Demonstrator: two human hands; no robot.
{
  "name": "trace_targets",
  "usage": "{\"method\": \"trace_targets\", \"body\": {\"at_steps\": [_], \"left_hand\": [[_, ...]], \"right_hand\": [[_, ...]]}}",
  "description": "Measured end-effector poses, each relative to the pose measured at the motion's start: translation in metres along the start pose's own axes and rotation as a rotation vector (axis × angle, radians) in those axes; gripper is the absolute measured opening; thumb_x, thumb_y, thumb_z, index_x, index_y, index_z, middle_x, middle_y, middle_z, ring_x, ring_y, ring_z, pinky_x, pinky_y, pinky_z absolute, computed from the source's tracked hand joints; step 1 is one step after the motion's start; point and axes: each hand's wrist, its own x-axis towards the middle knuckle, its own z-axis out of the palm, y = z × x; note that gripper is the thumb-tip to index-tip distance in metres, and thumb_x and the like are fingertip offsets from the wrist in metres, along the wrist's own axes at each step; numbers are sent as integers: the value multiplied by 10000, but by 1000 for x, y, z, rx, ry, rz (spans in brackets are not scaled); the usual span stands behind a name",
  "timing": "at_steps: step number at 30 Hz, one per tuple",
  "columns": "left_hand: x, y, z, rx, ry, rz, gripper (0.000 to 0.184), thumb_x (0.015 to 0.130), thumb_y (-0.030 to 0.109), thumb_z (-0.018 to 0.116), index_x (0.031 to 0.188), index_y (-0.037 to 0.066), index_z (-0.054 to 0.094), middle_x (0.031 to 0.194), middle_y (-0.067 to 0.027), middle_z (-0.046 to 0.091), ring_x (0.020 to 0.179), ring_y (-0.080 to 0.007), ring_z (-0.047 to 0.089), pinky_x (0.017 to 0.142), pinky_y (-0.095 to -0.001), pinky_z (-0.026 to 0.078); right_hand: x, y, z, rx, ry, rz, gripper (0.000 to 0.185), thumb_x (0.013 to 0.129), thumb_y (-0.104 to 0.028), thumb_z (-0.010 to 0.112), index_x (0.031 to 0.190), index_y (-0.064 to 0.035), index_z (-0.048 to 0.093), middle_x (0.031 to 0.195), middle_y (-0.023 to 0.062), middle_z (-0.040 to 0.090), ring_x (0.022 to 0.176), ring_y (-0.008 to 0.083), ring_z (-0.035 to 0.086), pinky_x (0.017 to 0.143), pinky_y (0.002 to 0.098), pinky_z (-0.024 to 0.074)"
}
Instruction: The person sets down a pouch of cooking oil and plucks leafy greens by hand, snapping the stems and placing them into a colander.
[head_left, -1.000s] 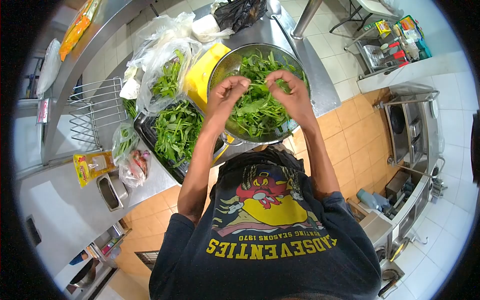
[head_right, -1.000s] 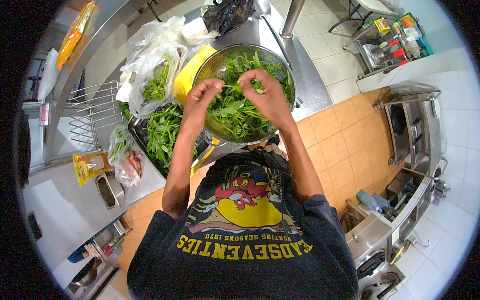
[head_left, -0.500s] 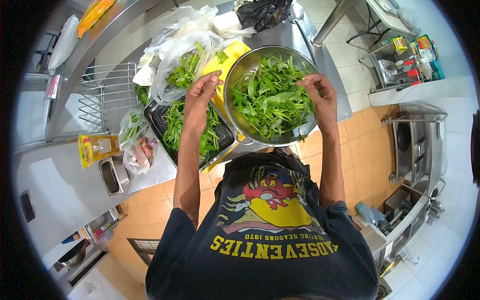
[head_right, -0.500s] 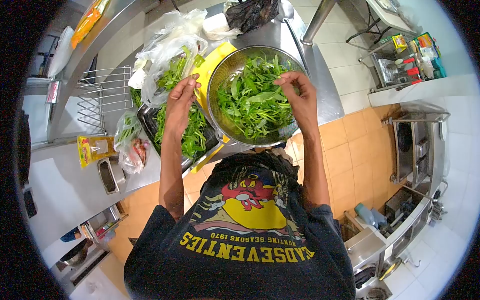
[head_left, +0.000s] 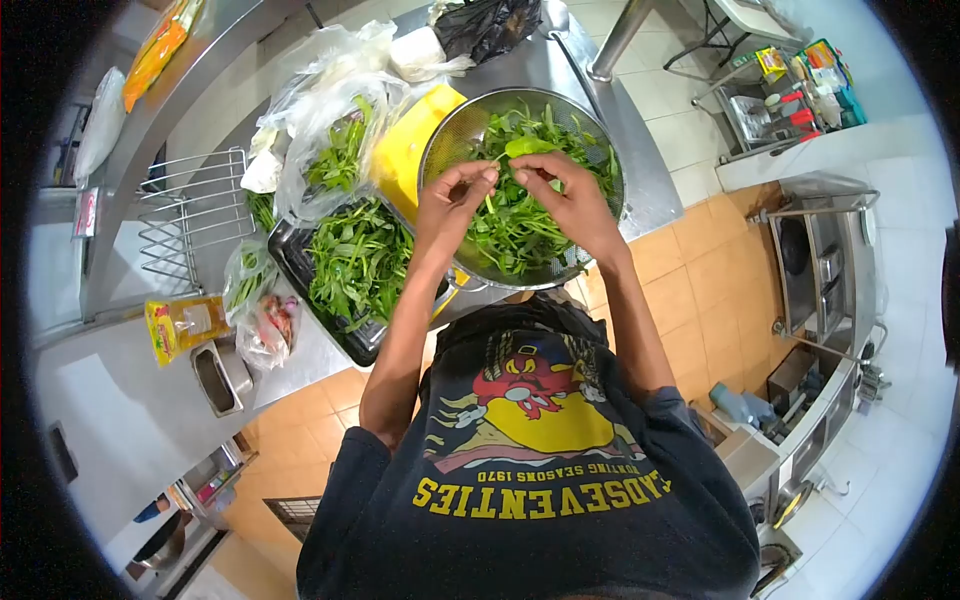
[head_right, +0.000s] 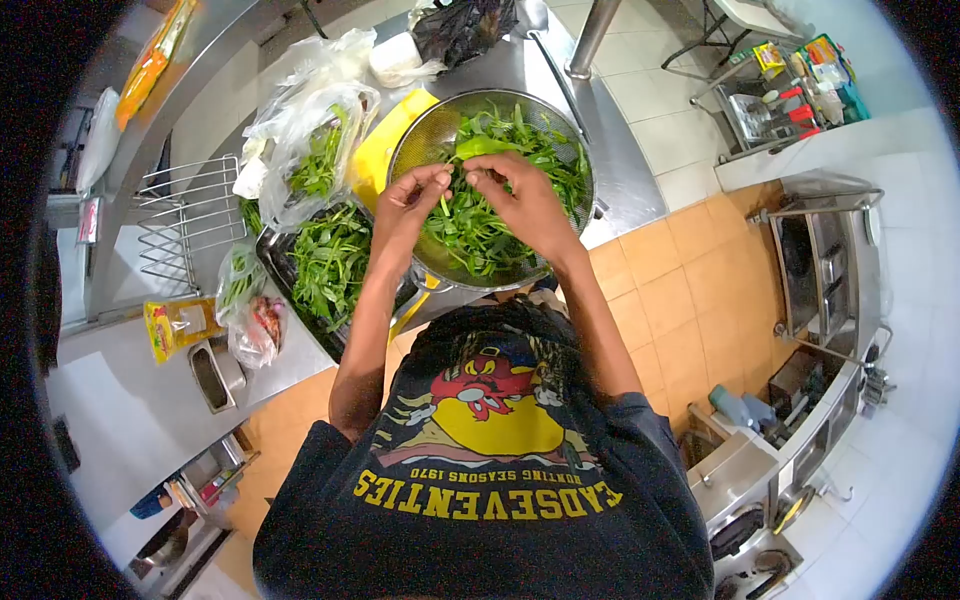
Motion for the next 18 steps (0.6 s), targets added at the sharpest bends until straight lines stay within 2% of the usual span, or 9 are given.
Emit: {"method": "trace_targets", "body": {"at_steps": [3, 8, 14, 18], "left_hand": [[2, -4, 6, -14, 4, 24, 210, 933, 170, 675, 1103, 46, 685, 987, -21, 693, 886, -81, 597, 855, -241, 450], [3, -5, 13, -139, 43, 50, 146, 921, 153, 688, 1034, 61, 700, 1013, -17, 696, 926, -80, 590, 894, -262, 438], [-1, -7, 13, -195, 57, -63, 195, 911, 164, 704, 1069, 50, 717, 976, -20, 704, 885, -82, 604, 837, -247, 471], [-1, -5, 12, -177, 28, -29, 234, 917, 208, 697, 1093, 54, 713, 958, -9, 696, 869, -80, 582, 830, -248, 456]], "right_hand": [[0, 1, -4, -33, 29, 9, 252, 908, -227, 670, 1059, -26, 690, 963, 119, 653, 894, 210, 611, 788, 316, 462], [-3, 4, -1, -23, -61, 69, 224, 870, -214, 728, 986, -22, 709, 869, 76, 674, 847, 167, 610, 806, 304, 457], [-1, 11, 5, -57, -23, 61, 208, 859, -192, 738, 944, -6, 698, 880, 74, 676, 869, 151, 611, 809, 297, 458], [-1, 12, 6, -21, 20, 90, 202, 861, -179, 735, 937, 2, 687, 892, 70, 671, 878, 145, 607, 815, 290, 455]]}}
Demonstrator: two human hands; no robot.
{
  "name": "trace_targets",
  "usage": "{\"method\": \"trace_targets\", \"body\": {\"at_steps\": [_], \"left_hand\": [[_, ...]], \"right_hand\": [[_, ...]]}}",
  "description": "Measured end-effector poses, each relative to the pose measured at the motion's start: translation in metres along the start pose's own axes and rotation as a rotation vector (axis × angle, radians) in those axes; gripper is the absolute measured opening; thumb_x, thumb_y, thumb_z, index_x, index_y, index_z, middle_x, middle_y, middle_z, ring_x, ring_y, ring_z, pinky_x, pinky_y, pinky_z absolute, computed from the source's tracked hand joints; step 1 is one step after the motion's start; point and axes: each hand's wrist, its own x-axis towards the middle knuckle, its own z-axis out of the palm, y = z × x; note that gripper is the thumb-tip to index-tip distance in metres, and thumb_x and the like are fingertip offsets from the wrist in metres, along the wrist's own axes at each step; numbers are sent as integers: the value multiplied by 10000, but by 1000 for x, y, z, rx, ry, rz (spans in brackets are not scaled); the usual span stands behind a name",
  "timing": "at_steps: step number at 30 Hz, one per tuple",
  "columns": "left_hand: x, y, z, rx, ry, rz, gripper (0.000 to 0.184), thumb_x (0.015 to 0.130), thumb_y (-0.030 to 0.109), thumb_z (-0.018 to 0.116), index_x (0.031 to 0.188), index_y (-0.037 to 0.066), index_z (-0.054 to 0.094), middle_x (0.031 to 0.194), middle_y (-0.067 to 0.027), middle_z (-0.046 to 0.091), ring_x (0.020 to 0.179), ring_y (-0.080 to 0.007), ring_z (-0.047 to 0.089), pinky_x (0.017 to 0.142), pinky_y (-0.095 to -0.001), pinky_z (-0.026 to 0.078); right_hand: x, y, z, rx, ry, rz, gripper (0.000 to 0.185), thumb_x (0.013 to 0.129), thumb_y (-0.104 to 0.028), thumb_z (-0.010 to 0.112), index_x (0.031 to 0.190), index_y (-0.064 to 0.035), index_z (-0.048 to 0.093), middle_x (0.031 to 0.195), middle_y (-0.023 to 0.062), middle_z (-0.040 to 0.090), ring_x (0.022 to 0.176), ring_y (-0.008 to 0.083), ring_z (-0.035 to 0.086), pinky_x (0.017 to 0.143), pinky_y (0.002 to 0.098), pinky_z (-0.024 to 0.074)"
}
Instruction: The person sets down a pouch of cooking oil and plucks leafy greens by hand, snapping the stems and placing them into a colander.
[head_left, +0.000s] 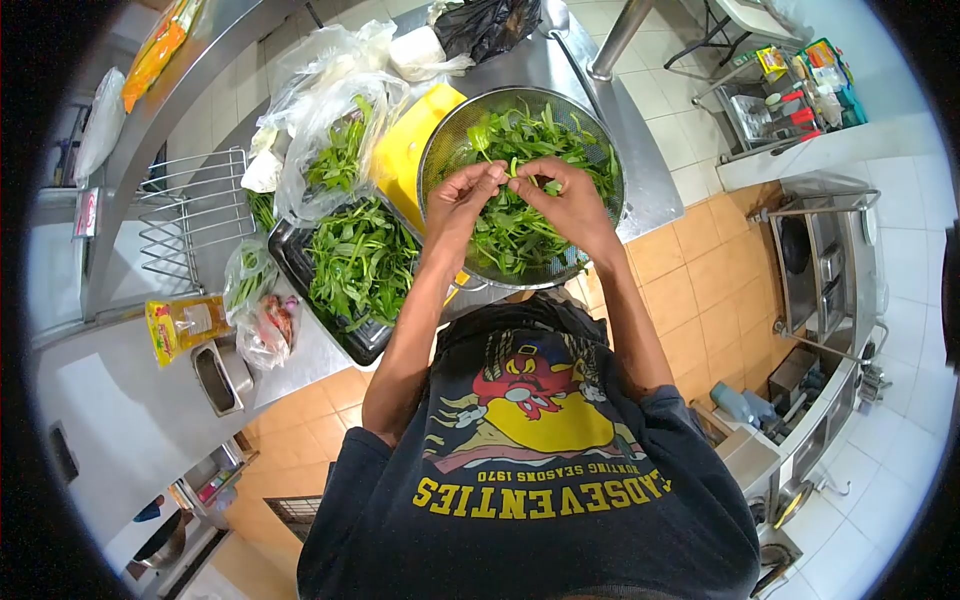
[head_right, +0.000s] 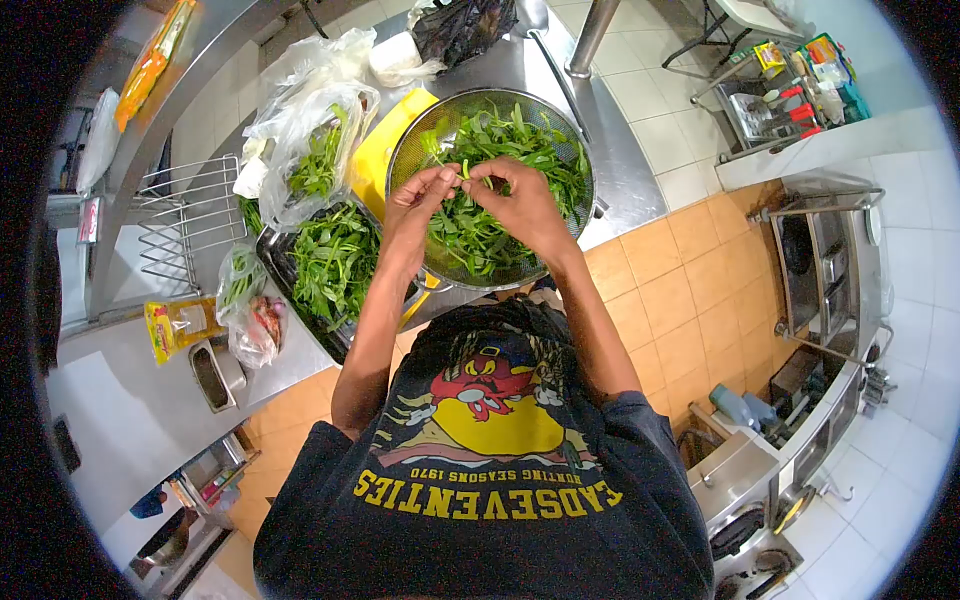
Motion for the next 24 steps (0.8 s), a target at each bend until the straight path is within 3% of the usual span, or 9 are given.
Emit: {"method": "trace_targets", "body": {"at_steps": [3, 8, 14, 16, 20, 24], "left_hand": [[-1, 1, -1, 44, -31, 18, 261, 925, 271, 686, 1084, 66, 716, 937, 10, 681, 866, -87, 555, 838, -259, 436], [-1, 4, -1, 206, -80, 73, 240, 938, 257, 667, 1062, 55, 710, 950, -3, 691, 887, -96, 581, 845, -258, 451], [-2, 10, -13, 6, -221, -100, 199, 955, 216, 641, 1053, 49, 686, 941, -4, 685, 842, -73, 582, 798, -242, 448], [-4, 9, -15, -60, -217, -126, 242, 941, 267, 656, 1051, 56, 697, 918, -1, 685, 832, -67, 579, 784, -231, 436], [2, 9, -38, -323, -167, -105, 269, 930, 288, 667, 1065, 59, 705, 905, 4, 687, 824, -59, 577, 775, -230, 429], [15, 40, -89, 207, 166, 132, 247, 938, 249, 648, 1065, 46, 710, 914, -14, 699, 815, -78, 588, 771, -247, 451]], "right_hand": [[0, 2, 0, 35, 9, -17, 214, 850, -169, 724, 968, 6, 687, 925, 98, 665, 851, 176, 617, 738, 307, 465], [-2, 1, -1, 104, 3, -45, 170, 862, -138, 698, 924, 12, 649, 898, 58, 641, 834, 132, 582, 739, 272, 451], [-7, -16, -5, 441, -121, 130, 96, 883, -120, 677, 877, -30, 643, 835, -37, 590, 822, 50, 522, 756, 223, 408], [-6, -11, -5, 484, -168, 165, 84, 892, -129, 673, 866, -53, 649, 815, -53, 574, 812, 32, 505, 760, 212, 391], [-7, -11, -6, 524, -99, 205, 95, 889, -142, 684, 861, -58, 648, 801, -65, 561, 783, 33, 490, 737, 211, 388], [-12, -6, -21, 473, -44, 212, 111, 889, -159, 700, 879, -60, 652, 795, -73, 554, 773, 32, 486, 718, 207, 386]]}}
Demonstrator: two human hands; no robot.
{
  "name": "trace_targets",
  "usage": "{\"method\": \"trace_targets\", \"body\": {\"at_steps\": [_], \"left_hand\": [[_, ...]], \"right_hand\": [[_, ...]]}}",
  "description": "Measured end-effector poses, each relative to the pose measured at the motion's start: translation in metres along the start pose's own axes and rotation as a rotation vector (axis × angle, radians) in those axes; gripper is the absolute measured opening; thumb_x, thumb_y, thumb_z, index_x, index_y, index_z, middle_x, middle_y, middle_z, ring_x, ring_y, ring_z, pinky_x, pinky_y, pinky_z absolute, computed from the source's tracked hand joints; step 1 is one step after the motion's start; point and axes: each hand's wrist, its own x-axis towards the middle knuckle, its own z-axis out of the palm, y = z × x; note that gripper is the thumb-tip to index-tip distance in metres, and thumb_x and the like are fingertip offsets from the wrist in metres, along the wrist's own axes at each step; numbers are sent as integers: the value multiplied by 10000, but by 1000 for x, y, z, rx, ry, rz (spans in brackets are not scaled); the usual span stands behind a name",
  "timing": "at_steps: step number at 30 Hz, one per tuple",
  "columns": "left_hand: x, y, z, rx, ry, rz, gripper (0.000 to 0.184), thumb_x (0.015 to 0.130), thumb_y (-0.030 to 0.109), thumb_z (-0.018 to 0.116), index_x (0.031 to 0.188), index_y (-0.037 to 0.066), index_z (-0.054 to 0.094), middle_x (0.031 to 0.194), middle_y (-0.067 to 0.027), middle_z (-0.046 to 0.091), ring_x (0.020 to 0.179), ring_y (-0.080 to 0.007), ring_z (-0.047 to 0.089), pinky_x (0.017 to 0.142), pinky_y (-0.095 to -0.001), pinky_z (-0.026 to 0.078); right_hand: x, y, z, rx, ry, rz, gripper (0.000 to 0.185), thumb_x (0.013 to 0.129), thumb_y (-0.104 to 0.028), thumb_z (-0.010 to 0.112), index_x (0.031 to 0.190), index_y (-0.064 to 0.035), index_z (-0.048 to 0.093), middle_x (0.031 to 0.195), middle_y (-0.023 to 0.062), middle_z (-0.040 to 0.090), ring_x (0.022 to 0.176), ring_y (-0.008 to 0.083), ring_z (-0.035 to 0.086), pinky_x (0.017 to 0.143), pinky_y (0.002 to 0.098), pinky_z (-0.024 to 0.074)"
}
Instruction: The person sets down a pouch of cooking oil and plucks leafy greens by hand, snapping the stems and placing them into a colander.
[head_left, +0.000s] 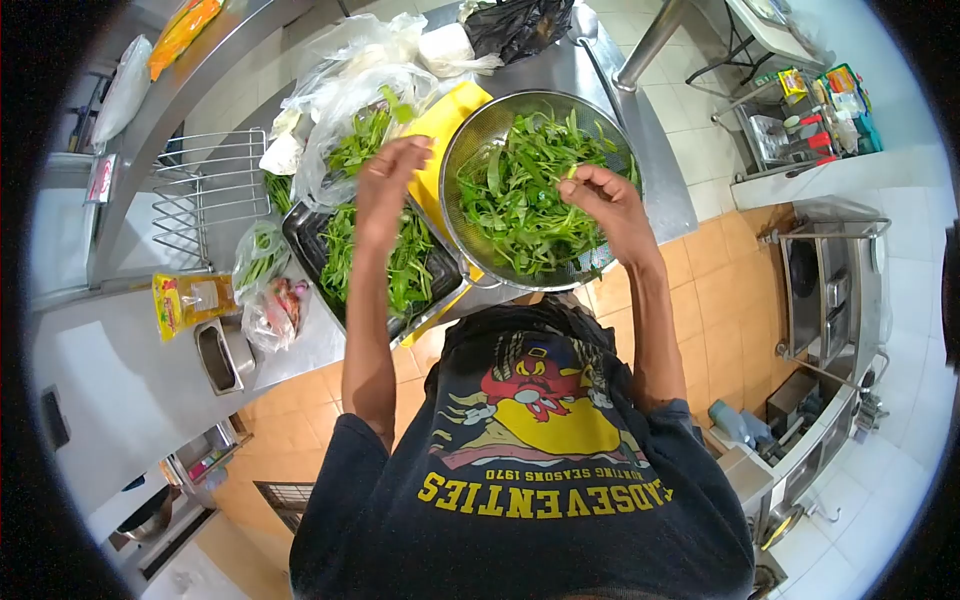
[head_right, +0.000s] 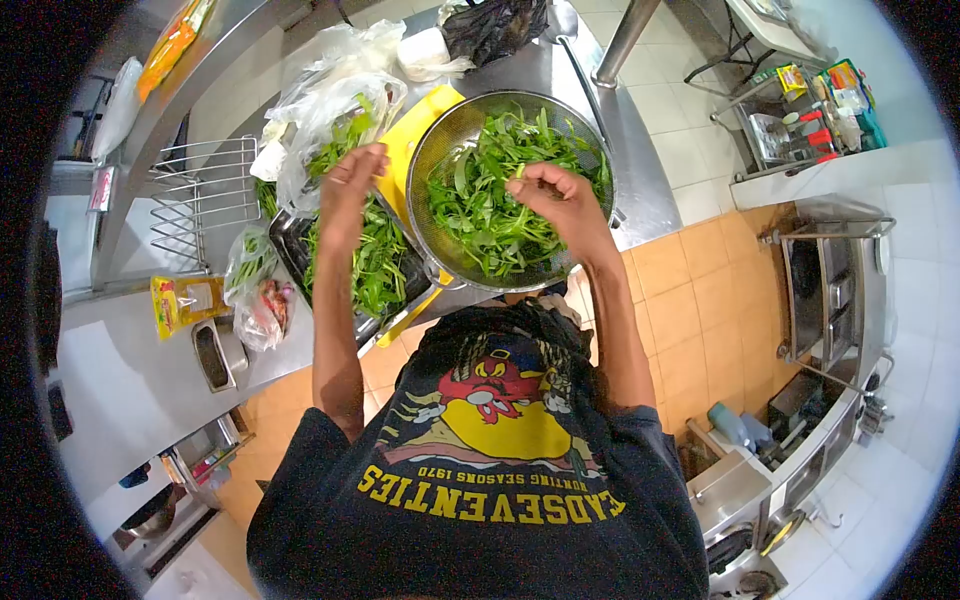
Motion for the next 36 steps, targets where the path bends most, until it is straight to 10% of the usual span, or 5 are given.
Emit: {"method": "trace_targets", "body": {"at_steps": [9, 16, 26, 36], "left_hand": [[39, -8, -101, 1164, 256, 69, 504, 899, 484, 638, 872, -12, 720, 721, -185, 680, 734, -338, 694, 678, -407, 511], [12, -2, -40, 504, 89, 296, 212, 910, 227, 696, 1020, 46, 710, 881, -70, 723, 732, -111, 625, 681, -262, 484], [-30, 14, 84, 370, -259, 272, 179, 850, 110, 742, 1010, 32, 724, 886, -23, 706, 756, -87, 556, 728, -249, 471], [-29, 10, 62, 420, -3, 433, 149, 838, 116, 750, 966, 42, 728, 862, -66, 713, 705, -127, 581, 678, -271, 482]], "right_hand": [[1, 5, -11, -74, 32, -1, 160, 883, -180, 728, 929, -35, 677, 848, -56, 604, 809, 39, 514, 760, 207, 406], [6, 0, -5, -338, 35, -159, 182, 851, -166, 750, 933, -11, 701, 883, 21, 656, 859, 105, 574, 787, 263, 433], [10, -9, 11, -608, 85, -428, 155, 795, -153, 761, 857, -16, 719, 775, 110, 643, 736, 244, 585, 661, 346, 436], [8, -3, -1, -523, 88, -334, 237, 900, -224, 681, 980, -4, 716, 846, 111, 634, 807, 212, 573, 759, 310, 439]]}}
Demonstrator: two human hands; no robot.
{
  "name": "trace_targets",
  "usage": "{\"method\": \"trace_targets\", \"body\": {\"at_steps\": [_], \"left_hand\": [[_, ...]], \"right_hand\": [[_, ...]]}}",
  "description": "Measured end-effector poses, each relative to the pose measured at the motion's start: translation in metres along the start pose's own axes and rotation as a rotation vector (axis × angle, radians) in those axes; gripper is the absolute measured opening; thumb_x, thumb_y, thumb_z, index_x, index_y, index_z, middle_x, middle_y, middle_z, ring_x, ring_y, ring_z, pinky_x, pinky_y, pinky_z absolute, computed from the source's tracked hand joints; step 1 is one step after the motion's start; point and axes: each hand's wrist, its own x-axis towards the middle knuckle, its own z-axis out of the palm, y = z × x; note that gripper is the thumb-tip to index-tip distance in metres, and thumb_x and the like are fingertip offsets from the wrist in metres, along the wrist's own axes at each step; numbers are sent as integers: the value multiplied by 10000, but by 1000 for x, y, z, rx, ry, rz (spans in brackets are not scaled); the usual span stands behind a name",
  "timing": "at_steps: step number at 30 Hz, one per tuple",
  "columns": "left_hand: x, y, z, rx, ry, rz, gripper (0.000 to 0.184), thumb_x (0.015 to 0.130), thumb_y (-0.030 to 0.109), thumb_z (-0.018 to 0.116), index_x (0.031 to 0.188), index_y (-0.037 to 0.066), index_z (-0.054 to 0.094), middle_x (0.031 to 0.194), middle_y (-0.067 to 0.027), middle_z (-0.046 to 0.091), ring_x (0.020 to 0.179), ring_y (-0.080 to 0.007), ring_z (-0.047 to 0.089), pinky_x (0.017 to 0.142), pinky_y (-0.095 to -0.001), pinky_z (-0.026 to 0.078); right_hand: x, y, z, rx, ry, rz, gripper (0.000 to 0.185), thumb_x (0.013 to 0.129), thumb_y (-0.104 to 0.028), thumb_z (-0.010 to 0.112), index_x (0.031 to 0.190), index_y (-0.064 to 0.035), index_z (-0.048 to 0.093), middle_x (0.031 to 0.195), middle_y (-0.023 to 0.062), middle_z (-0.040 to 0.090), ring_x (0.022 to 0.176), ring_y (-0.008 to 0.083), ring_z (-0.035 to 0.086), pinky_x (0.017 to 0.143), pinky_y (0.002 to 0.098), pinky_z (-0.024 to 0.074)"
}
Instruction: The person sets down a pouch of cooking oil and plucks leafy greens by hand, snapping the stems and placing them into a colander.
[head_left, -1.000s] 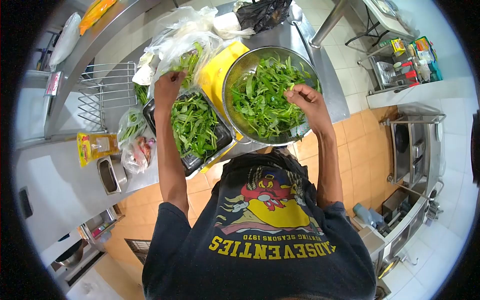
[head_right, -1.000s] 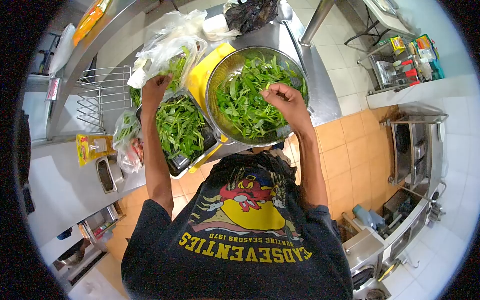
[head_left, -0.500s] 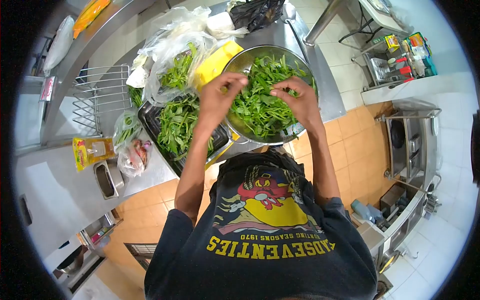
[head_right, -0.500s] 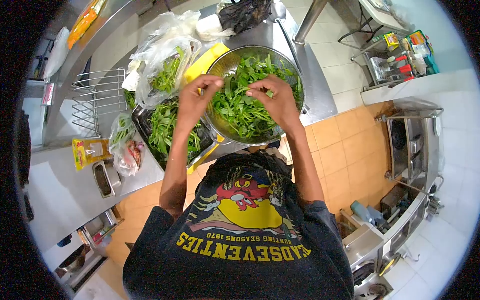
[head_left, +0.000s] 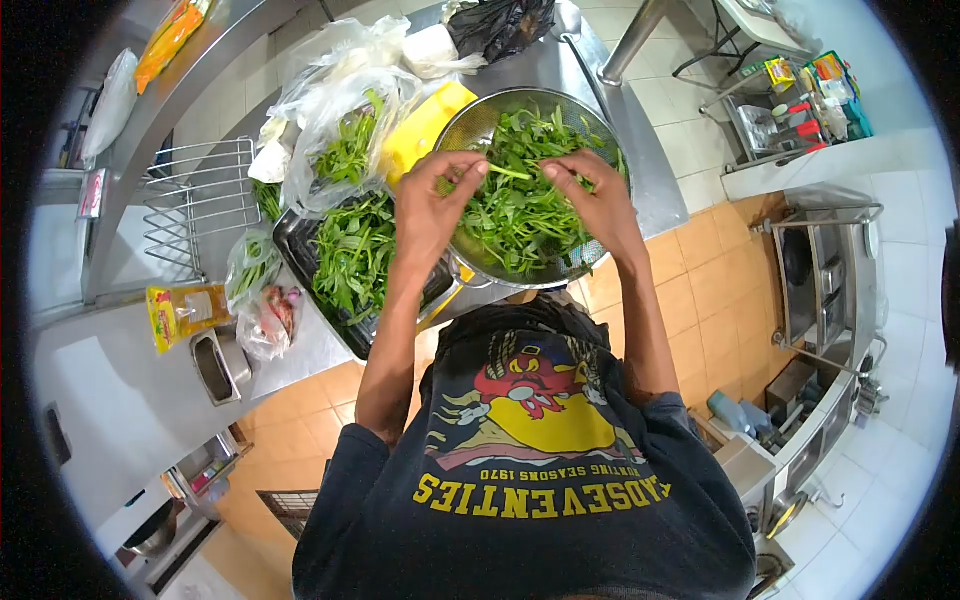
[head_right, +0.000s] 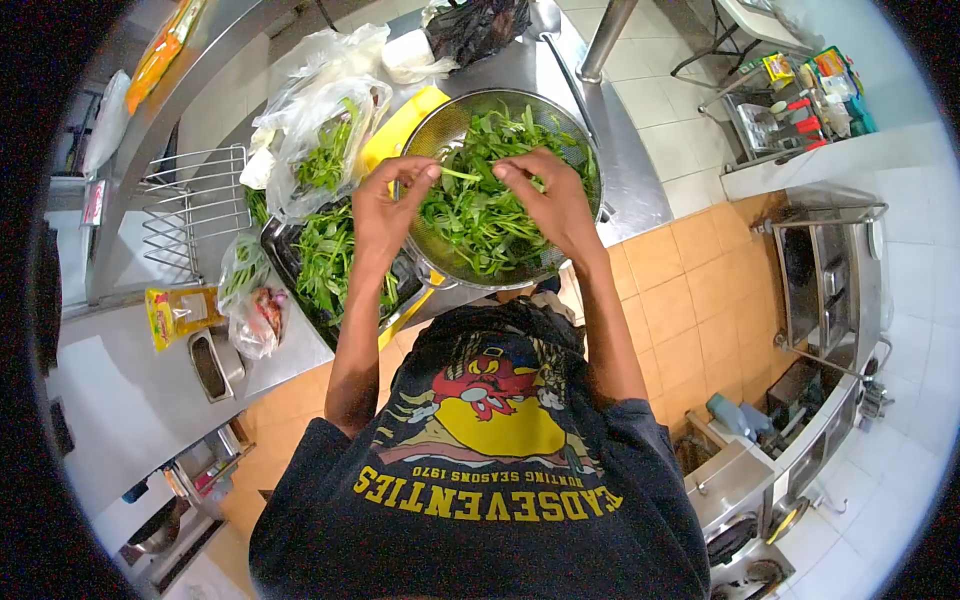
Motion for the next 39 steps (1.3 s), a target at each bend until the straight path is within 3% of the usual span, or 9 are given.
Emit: {"method": "trace_targets", "body": {"at_steps": [7, 12, 15, 17, 23, 25, 30, 33, 39], "left_hand": [[-26, -43, -78, -23, 11, -152, 167, 884, 122, 716, 1023, 31, 705, 904, -42, 698, 784, -112, 600, 757, -265, 483], [-47, -43, -157, 261, -131, -360, 206, 903, 148, 694, 1072, 29, 693, 926, -34, 697, 827, -120, 620, 781, -272, 492], [-53, -46, -168, 408, -145, -395, 253, 906, 146, 688, 1136, 40, 676, 947, -47, 705, 831, -130, 629, 771, -295, 505], [-52, -49, -164, 487, -108, -352, 266, 907, 141, 685, 1155, 45, 668, 963, -56, 707, 833, -132, 634, 769, -303, 509], [-30, -41, -92, 115, 6, -133, 239, 920, 137, 667, 1144, 53, 674, 1008, -74, 706, 869, -144, 640, 820, -294, 505], [-20, -12, -62, 67, -75, -168, 229, 939, 179, 656, 1140, 71, 671, 1068, -45, 701, 970, -126, 625, 901, -312, 459], [-6, 19, 12, -91, -204, -5, 229, 892, 142, 705, 1101, 54, 676, 1045, -35, 707, 983, -121, 632, 930, -316, 460], [0, 21, 35, -217, -186, 38, 228, 830, 120, 752, 1036, 44, 691, 966, -74, 728, 923, -189, 670, 875, -322, 483], [-1, 19, 34, -282, -290, -117, 249, 856, 98, 737, 1083, 33, 658, 930, -42, 719, 910, -103, 644, 854, -276, 478]], "right_hand": [[-4, 7, -10, 31, -4, 69, 186, 947, -111, 592, 1080, -34, 699, 872, 39, 586, 832, 127, 526, 776, 260, 411], [-2, 18, -8, 78, 0, 42, 205, 933, -53, 603, 1122, -48, 684, 901, 45, 614, 844, 135, 559, 789, 247, 434], [0, 12, -4, 254, 12, 184, 237, 928, -66, 620, 1158, -58, 676, 949, 45, 655, 848, 127, 588, 792, 249, 458], [2, 12, -3, 319, 13, 170, 280, 927, -67, 624, 1205, -57, 650, 974, 55, 680, 831, 123, 597, 791, 253, 470], [3, 4, -10, 476, 8, 200, 349, 934, -73, 627, 1272, -10, 570, 1015, 117, 723, 800, 128, 639, 813, 272, 497], [3, 10, -8, 517, 1, 200, 310, 940, -79, 619, 1241, -12, 586, 1042, 129, 719, 801, 134, 652, 829, 279, 491], [1, 5, -5, 531, -6, 181, 216, 918, -72, 658, 1121, 2, 648, 963, 73, 704, 830, 108, 629, 779, 244, 490], [-1, -2, -3, 475, 29, 190, 165, 902, -80, 685, 1043, 7, 685, 901, 13, 673, 850, 82, 607, 768, 229, 479], [-2, -2, -4, 426, 15, 193, 194, 905, -107, 690, 1057, 14, 685, 916, 0, 673, 857, 70, 593, 785, 223, 472]]}}
